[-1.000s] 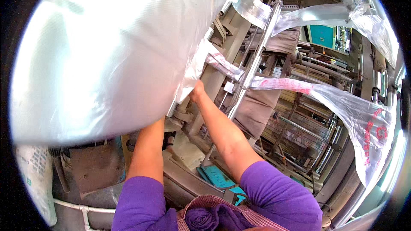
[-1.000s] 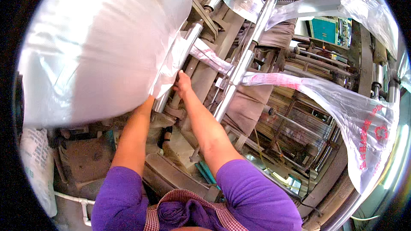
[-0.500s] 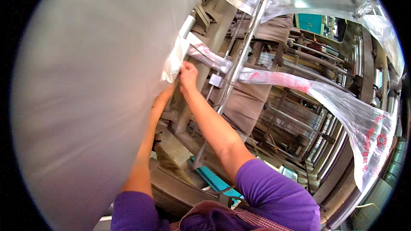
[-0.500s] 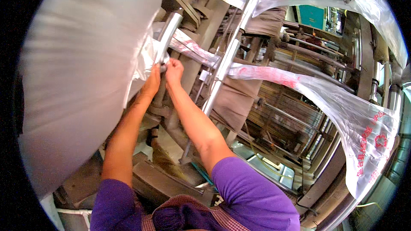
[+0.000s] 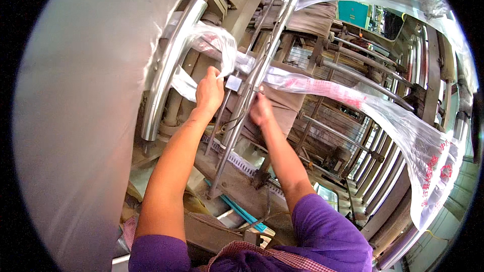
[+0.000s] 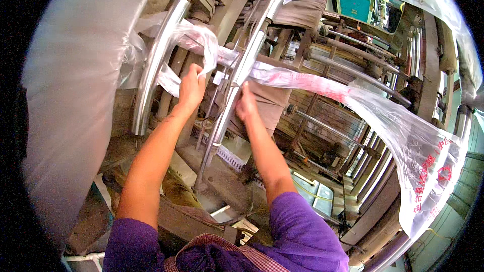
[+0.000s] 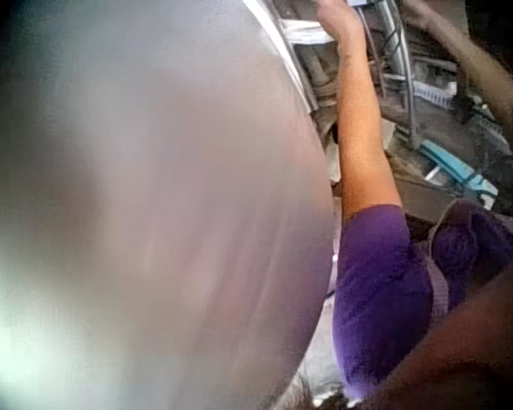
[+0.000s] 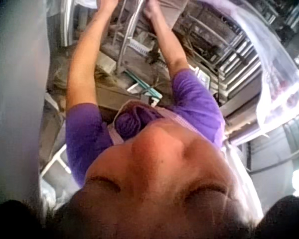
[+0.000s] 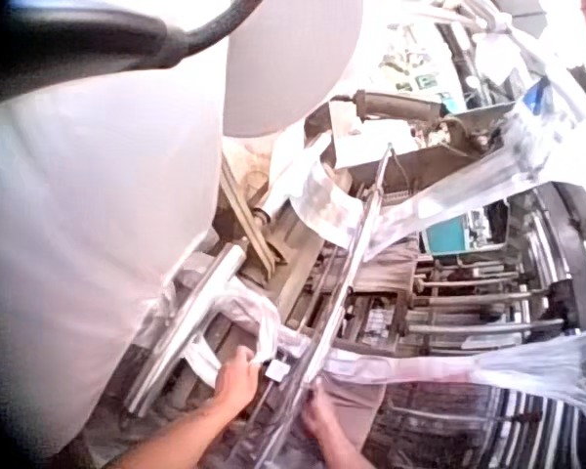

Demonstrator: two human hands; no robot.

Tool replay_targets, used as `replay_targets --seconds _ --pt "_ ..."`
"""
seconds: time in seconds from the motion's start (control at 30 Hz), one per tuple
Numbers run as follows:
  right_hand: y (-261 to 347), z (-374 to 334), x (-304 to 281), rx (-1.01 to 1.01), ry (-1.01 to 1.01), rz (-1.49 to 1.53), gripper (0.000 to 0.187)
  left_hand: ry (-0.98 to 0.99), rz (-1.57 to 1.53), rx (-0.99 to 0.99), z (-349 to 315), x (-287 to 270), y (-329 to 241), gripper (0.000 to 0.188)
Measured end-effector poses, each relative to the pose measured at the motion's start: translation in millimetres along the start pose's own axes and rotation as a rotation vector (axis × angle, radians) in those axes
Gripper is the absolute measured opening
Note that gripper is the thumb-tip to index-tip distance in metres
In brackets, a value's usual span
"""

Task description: The person secures a large white spool onto a machine spindle using a metal tool. They then remove a plastic wrapper from the spool and thread the white filament through a series of metal guides and rollers on the machinery.

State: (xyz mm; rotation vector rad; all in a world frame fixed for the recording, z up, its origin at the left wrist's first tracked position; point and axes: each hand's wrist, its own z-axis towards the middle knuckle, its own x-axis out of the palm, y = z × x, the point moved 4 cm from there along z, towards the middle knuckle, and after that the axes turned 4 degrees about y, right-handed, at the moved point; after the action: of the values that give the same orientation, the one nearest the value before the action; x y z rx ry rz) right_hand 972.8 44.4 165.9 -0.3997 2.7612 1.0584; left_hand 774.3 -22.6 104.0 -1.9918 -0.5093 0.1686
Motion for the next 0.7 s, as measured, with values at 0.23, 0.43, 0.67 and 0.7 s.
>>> replay_targets --seconds 0.23,0.43,0.67,0.7 --pt "-38.7 5.8 12.8 0.343 0.280 0.298 0.086 0.558 0.352 -0.023 -40.4 67.7 36.0 0.031" --pt "-40.1 11.2 -7.5 0.150 -0.092 0.399 0.048 0.690 0.611 0.339 -74.2 30.0 15.4 0.035" --pt "55.9 -27.3 13.1 -0.610 -0.557 0.164 0.021 0.383 0.041 -0.002 -132.7 -134.4 24.7 0.030" --pt "76.4 -42.7 39.7 -0.614 -0.464 0.274 0.020 0.303 -0.042 -0.073 -140.6 -164.5 26.5 0.031"
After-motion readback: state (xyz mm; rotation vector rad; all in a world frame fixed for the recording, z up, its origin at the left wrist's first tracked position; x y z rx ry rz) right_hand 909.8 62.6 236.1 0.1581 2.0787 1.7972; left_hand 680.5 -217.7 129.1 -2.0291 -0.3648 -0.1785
